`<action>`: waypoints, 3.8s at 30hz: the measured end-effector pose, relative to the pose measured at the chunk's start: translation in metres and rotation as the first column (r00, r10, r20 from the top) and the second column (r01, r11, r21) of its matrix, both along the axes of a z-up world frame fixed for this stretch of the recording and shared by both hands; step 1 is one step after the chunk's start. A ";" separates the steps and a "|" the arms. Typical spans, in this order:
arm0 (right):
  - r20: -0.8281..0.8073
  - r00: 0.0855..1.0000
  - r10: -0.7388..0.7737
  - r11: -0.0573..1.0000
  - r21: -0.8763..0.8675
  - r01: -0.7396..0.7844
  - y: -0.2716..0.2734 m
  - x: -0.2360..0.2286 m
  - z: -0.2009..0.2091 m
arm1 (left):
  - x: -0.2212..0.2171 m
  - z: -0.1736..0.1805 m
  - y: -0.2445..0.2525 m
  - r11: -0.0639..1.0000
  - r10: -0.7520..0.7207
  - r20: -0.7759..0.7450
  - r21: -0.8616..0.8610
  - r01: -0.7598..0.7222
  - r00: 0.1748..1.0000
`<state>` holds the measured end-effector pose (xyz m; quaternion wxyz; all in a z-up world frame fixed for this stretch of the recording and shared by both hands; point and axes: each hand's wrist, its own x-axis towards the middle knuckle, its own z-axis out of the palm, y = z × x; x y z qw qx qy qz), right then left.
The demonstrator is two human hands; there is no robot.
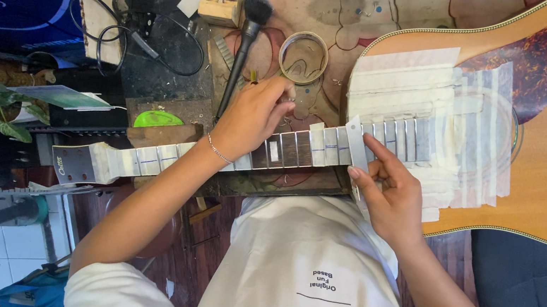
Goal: The person applies white tape to the fretboard of a guitar neck and uses a utility knife to trim the tape flush with the frets. The person repeatedly aligns, cuts, and removes tape sections along the neck.
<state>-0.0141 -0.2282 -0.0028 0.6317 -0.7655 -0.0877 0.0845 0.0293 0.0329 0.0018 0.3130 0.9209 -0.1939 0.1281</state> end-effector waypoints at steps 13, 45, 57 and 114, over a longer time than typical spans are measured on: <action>0.535 0.841 0.077 0.914 -0.376 0.155 0.035 -0.002 0.008 | 0.011 0.015 -0.036 0.973 -0.207 -0.803 -0.227 0.035 0.559; 0.655 0.710 0.258 0.718 -0.622 0.312 0.072 -0.018 0.014 | 0.031 -0.048 -0.023 0.820 -0.392 -0.659 -0.567 -0.081 0.642; 0.702 0.636 0.321 0.648 -0.652 0.393 0.080 -0.017 0.017 | 0.033 -0.031 -0.020 0.874 -0.373 -0.718 -0.484 -0.036 0.587; 0.651 0.647 0.397 0.522 -0.740 0.425 0.083 -0.028 0.030 | 0.033 -0.048 -0.022 0.843 -0.437 -0.710 -0.538 -0.025 0.552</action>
